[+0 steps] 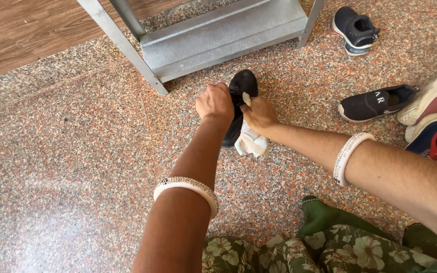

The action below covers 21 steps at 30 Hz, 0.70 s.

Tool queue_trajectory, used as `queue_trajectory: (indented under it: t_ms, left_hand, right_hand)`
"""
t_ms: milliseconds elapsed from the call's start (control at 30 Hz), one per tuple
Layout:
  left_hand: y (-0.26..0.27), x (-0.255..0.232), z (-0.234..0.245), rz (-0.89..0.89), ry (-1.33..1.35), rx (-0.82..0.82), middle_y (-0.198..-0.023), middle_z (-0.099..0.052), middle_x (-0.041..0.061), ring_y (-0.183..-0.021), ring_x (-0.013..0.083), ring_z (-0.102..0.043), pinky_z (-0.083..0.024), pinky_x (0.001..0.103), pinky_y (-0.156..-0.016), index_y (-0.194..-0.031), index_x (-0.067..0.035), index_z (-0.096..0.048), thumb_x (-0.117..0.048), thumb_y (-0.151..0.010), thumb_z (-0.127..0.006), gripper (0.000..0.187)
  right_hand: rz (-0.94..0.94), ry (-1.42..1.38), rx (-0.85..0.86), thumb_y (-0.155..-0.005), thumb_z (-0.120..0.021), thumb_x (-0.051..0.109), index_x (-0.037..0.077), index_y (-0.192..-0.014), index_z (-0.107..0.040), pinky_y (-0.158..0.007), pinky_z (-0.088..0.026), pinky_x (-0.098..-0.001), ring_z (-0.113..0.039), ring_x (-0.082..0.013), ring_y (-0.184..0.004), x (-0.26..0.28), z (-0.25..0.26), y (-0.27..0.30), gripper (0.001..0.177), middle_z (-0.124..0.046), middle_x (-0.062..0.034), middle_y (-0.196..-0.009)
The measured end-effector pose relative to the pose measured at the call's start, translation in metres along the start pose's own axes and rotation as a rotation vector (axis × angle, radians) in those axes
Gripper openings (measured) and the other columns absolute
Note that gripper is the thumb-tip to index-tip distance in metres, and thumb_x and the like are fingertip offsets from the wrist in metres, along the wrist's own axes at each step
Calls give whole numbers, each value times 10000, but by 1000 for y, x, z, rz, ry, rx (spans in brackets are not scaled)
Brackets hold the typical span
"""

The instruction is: The person cleans several pairs of shoes using a cloth. They wipe the exterior of each shoe, tie the laces, and place the cleaned shoes on a metal shoe rack.

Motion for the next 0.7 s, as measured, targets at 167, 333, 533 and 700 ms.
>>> queue_trajectory:
  t_ms: [167, 333, 533, 700]
  left_hand:
    - [-28, 6, -23, 246, 506, -41, -1139, -681, 215, -1088, 344, -683, -572, 431, -925, -1169, -14, -670, -302, -916, -696, 383]
    - [-53, 9, -46, 535, 1379, 87, -975, -690, 195, -877, 339, -738, -588, 503, -737, -1080, 44, -659, -307, -900, -654, 394]
    - [-36, -1, -53, 691, 1631, 192, -966, -711, 171, -807, 320, -727, -574, 504, -689, -1114, 11, -631, -231, -794, -837, 451]
    - [-23, 2, -42, 804, 1371, 77, -1086, -731, 176, -907, 264, -750, -661, 443, -764, -1116, 78, -715, -227, -687, -913, 562]
  right_hand:
    - [102, -30, -72, -908, -617, 234, -62, -901, -699, -767, -546, -540, -697, -454, -822, 16, 9, 0, 307, -702, -279, -820]
    - [92, -127, 35, -965, -595, 256, -63, -895, -680, -723, -566, -496, -734, -390, -744, 23, 17, 7, 338, -711, -249, -774]
    - [238, -223, 155, -962, -564, 218, 20, -1028, -666, -672, -576, -444, -723, -286, -711, 21, 32, 17, 232, -724, -170, -821]
    - [248, -325, 274, -928, -644, 255, 52, -1087, -705, -714, -580, -394, -731, -251, -782, 22, 26, 15, 265, -757, -128, -897]
Point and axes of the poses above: each hand's wrist, its own y-axis away from the middle knuckle, its own z-axis out of the back of the hand, x = y × z, the point moved 4 cm from there along -y, towards the middle knuckle
